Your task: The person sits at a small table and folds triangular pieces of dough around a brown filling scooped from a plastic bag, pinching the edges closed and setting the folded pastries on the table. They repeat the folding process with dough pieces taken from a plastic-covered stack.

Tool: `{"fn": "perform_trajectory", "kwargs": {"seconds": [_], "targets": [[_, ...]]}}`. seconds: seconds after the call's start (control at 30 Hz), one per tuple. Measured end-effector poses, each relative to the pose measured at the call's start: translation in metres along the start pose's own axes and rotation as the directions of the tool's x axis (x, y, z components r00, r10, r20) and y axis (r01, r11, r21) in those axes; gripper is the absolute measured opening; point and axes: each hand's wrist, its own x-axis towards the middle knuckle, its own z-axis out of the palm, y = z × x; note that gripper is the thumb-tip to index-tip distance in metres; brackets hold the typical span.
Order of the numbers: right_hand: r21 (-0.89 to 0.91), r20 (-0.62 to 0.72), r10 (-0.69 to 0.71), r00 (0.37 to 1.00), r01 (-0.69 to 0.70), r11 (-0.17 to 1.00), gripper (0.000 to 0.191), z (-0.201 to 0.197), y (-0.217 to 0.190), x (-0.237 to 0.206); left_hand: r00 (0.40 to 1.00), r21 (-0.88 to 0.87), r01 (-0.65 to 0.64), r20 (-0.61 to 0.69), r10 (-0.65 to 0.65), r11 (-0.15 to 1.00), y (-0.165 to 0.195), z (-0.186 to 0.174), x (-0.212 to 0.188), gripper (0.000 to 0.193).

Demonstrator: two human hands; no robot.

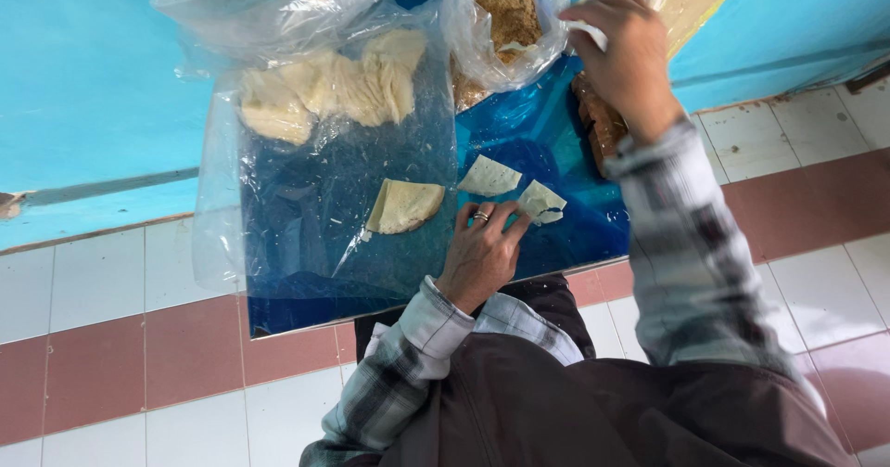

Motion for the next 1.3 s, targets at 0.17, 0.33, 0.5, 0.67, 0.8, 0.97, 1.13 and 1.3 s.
{"fn": "perform_trajectory", "kwargs": {"seconds": [0.17,0.33,0.5,0.67,0.8,0.97,1.13,1.3], "targets": [[-0.095,0.507,0.193,0.840,-0.168,0.981,0.013,0.086,0.030,0.032,0.999,-0.018,0.004,0.034,-0.003,1.000,0.001,-0.003,0.001,0.037],[-0.328,0.290,0.117,0.950,-0.016,0.945,0.020,0.132,0.054,0.034,0.999,-0.030,0.021,0.048,-0.020,0.999,0.003,-0.002,0.000,0.038],[0.087,0.229,0.119,0.966,-0.143,0.986,0.012,0.147,0.049,0.033,0.999,-0.069,0.017,0.043,-0.014,0.997,0.001,-0.002,0.000,0.039],[0.136,0.144,0.187,0.972,-0.207,0.969,0.013,0.117,0.065,0.028,0.999,-0.092,0.033,-0.017,-0.034,0.995,-0.001,-0.003,-0.001,0.034],[0.091,0.051,0.119,0.992,-0.123,0.988,0.013,0.084,0.073,0.007,0.989,-0.071,0.103,-0.104,-0.110,0.992,-0.001,0.001,0.002,0.027],[0.059,0.043,0.117,0.992,-0.120,0.991,0.019,0.075,0.068,-0.008,0.967,0.040,0.216,-0.151,-0.207,0.976,-0.001,0.001,0.007,0.009],[-0.009,-0.001,0.100,0.995,-0.100,0.995,0.013,0.076,0.064,-0.012,0.956,0.100,0.272,-0.142,-0.257,0.957,0.004,0.003,0.015,0.016],[0.005,-0.013,0.102,0.995,-0.102,0.995,0.013,0.081,0.067,-0.014,0.941,0.119,0.332,-0.107,-0.321,0.936,0.008,0.012,0.021,0.019]]}}
